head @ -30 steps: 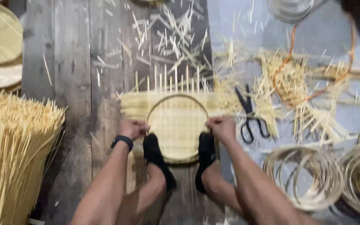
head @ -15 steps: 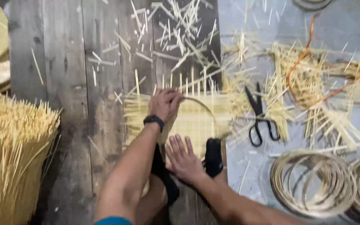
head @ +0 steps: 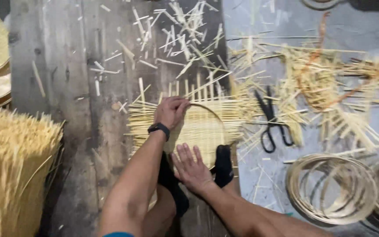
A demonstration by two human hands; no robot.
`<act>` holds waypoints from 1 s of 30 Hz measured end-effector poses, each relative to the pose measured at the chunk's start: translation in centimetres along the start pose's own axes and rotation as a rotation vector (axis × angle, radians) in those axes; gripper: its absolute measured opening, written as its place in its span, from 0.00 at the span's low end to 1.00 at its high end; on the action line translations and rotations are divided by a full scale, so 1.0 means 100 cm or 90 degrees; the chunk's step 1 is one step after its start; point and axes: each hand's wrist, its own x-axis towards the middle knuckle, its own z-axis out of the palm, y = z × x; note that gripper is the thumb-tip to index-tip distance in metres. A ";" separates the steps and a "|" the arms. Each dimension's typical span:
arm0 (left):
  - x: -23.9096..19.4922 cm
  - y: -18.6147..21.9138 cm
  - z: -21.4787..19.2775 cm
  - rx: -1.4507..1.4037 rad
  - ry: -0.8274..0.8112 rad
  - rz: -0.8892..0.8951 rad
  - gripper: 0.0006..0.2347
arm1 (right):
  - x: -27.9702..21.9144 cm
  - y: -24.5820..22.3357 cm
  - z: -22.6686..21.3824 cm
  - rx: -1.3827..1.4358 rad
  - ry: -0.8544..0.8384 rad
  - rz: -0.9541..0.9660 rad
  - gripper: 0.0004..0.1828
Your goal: The person sits on the floor of a bamboo workshop and assembles round bamboo sieves. They lay a woven bamboo mat over a round wooden mold, fold the mat edges down around the mold, trim excess strips with scissors, and press a bent bamboo rim ring around the edge to hold the mat in place, setting finished sieves aside.
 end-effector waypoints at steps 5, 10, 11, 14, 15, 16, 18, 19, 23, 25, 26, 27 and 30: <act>0.005 0.024 -0.015 -0.023 -0.075 -0.113 0.10 | 0.010 -0.011 0.007 0.138 -0.097 0.064 0.36; 0.018 0.032 -0.022 -0.014 -0.018 -0.072 0.10 | 0.022 -0.002 -0.018 0.120 -0.011 0.053 0.29; 0.018 0.026 -0.010 -0.014 -0.007 -0.052 0.10 | 0.033 0.016 -0.036 0.104 0.006 0.053 0.29; 0.014 0.004 0.003 0.016 -0.009 0.024 0.09 | 0.066 0.067 -0.068 0.388 -0.182 0.010 0.27; 0.009 0.006 -0.001 0.051 0.005 0.084 0.10 | 0.076 0.089 -0.064 0.384 -0.085 0.128 0.21; 0.013 0.007 -0.006 0.087 0.019 0.150 0.11 | 0.093 0.114 -0.058 0.371 0.014 0.251 0.17; 0.002 0.021 -0.012 0.066 -0.043 0.038 0.13 | 0.091 0.139 -0.027 0.356 0.053 0.261 0.14; 0.010 0.028 -0.017 0.044 -0.089 -0.063 0.16 | 0.100 0.160 -0.012 0.331 0.105 0.261 0.12; 0.022 0.009 -0.012 0.051 -0.165 -0.160 0.16 | 0.115 0.161 0.001 0.551 -0.096 0.568 0.14; 0.032 0.009 -0.003 -0.047 -0.206 -0.230 0.18 | 0.115 0.175 -0.006 0.468 -0.126 0.512 0.16; 0.032 -0.004 0.003 -0.048 -0.209 -0.224 0.18 | 0.118 0.172 -0.011 0.465 -0.122 0.516 0.16; 0.030 -0.015 0.008 -0.092 -0.212 -0.237 0.18 | 0.121 0.168 -0.019 0.566 -0.129 0.586 0.15; 0.039 -0.030 0.025 -0.139 -0.207 -0.216 0.19 | 0.107 0.168 -0.040 0.539 0.098 0.430 0.16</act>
